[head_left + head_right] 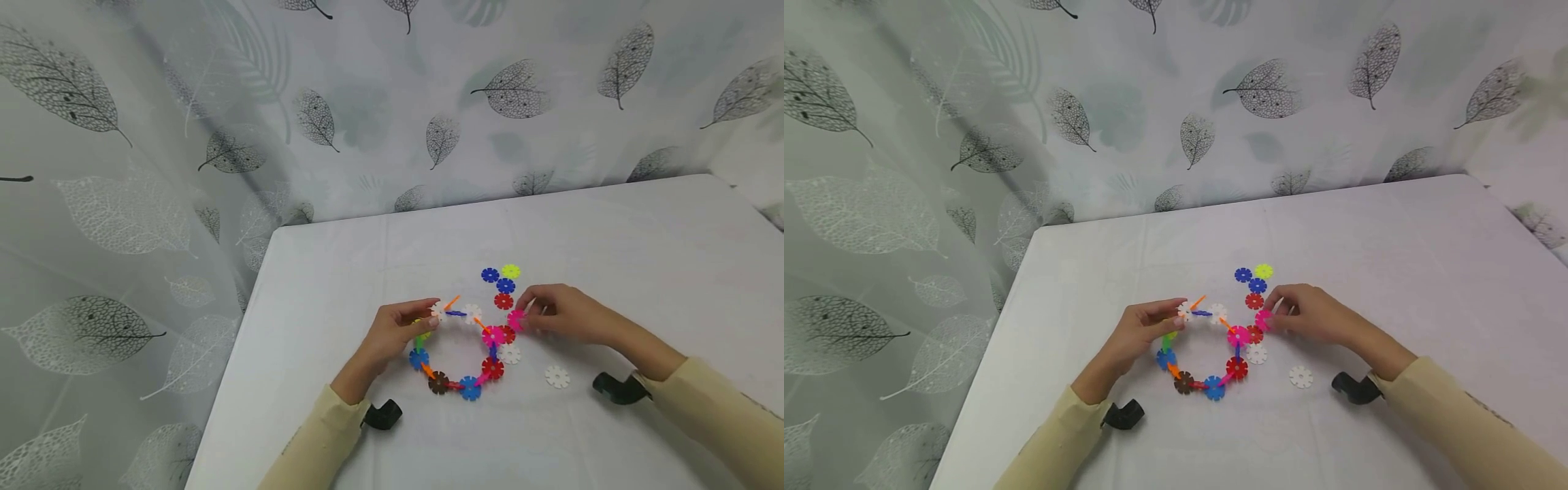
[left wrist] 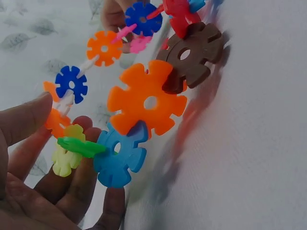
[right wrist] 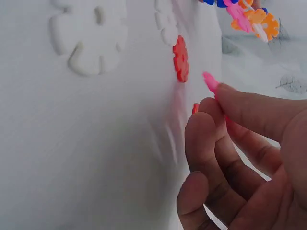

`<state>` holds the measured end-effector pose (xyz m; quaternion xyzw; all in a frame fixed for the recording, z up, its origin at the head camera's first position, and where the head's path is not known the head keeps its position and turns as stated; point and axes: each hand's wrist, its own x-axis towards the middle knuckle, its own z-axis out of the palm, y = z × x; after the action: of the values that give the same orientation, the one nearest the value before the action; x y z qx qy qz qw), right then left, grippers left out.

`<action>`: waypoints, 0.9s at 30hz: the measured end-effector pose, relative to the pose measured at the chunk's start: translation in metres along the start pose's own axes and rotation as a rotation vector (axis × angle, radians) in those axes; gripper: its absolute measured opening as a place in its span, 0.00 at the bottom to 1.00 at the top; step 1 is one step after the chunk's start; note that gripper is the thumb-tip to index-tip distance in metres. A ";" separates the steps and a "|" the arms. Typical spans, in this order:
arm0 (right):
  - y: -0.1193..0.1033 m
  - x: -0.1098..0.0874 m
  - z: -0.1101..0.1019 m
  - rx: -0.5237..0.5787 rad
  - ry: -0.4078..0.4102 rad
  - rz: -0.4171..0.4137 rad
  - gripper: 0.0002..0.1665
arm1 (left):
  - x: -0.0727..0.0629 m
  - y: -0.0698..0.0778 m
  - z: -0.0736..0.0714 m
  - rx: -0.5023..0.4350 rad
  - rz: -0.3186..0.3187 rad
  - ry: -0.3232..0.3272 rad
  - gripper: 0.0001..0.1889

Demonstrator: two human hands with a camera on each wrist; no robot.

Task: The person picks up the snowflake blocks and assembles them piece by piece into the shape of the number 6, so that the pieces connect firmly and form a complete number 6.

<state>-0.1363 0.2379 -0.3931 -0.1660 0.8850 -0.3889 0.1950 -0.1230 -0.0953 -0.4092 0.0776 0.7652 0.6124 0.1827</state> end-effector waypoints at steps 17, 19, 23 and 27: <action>-0.041 0.014 0.019 0.114 0.314 -0.128 0.20 | -0.003 0.005 0.000 -0.100 0.061 -0.041 0.18; -0.043 0.014 0.021 0.128 0.317 -0.130 0.21 | -0.003 0.005 0.000 -0.096 0.056 -0.037 0.18; -0.047 0.015 0.025 0.149 0.312 -0.134 0.21 | -0.004 0.006 0.001 -0.081 0.053 -0.026 0.18; -0.050 0.015 0.027 0.144 0.317 -0.149 0.20 | -0.004 0.006 0.001 -0.072 0.059 -0.024 0.18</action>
<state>-0.1293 0.1824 -0.3750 -0.1536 0.8597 -0.4858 0.0351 -0.1198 -0.0945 -0.4026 0.1007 0.7379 0.6435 0.1766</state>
